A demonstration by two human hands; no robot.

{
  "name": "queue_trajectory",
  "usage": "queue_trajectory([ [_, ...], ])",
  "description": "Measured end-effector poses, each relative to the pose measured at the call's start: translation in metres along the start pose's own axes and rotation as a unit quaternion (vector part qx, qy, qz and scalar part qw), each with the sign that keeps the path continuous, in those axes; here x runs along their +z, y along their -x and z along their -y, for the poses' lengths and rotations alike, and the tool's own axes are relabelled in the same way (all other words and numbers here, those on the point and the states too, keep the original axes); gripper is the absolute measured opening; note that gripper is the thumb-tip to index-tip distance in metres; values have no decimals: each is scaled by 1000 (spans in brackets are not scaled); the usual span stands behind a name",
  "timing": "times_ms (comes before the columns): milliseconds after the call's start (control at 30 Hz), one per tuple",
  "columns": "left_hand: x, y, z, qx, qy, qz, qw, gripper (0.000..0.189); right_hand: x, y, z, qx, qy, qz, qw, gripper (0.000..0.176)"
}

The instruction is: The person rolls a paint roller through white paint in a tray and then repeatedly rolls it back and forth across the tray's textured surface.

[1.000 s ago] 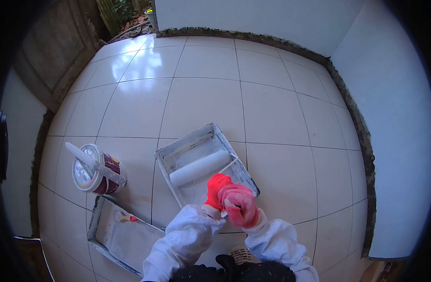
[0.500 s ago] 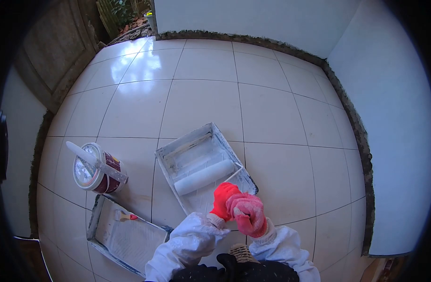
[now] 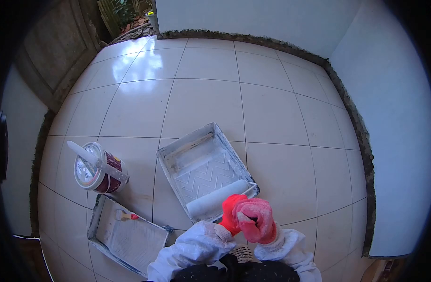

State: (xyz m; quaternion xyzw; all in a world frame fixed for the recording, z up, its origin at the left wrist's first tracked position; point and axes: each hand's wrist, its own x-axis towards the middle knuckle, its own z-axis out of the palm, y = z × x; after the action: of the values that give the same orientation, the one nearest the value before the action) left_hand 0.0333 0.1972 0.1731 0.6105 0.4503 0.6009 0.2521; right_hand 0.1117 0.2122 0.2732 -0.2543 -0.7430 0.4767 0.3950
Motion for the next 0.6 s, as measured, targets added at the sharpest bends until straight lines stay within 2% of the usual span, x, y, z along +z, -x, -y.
queue_trajectory([
  [67, -2, 0, 18, 1, -5, 3, 1000, 25, 3, -4, -12, -40, -21, 0, 999, 15],
  [167, -7, -17, 42, 49, -60, -20, 997, 23, 5, -12, -41, -119, -34, -10, 992, 14],
  [267, -15, -25, 75, 82, -65, -15, 994, 23, 11, -20, -61, -113, -17, -1, 993, 12],
  [367, -16, -29, 73, 110, -50, -28, 992, 23, 10, -20, -59, -108, -9, 13, 994, 13],
  [533, -6, -15, 44, 78, -61, -43, 994, 23, 4, -8, -33, -67, -34, 6, 997, 13],
  [600, 1, -7, 23, 50, -64, -33, 996, 23, 0, -4, -13, -20, -22, 9, 1000, 26],
])
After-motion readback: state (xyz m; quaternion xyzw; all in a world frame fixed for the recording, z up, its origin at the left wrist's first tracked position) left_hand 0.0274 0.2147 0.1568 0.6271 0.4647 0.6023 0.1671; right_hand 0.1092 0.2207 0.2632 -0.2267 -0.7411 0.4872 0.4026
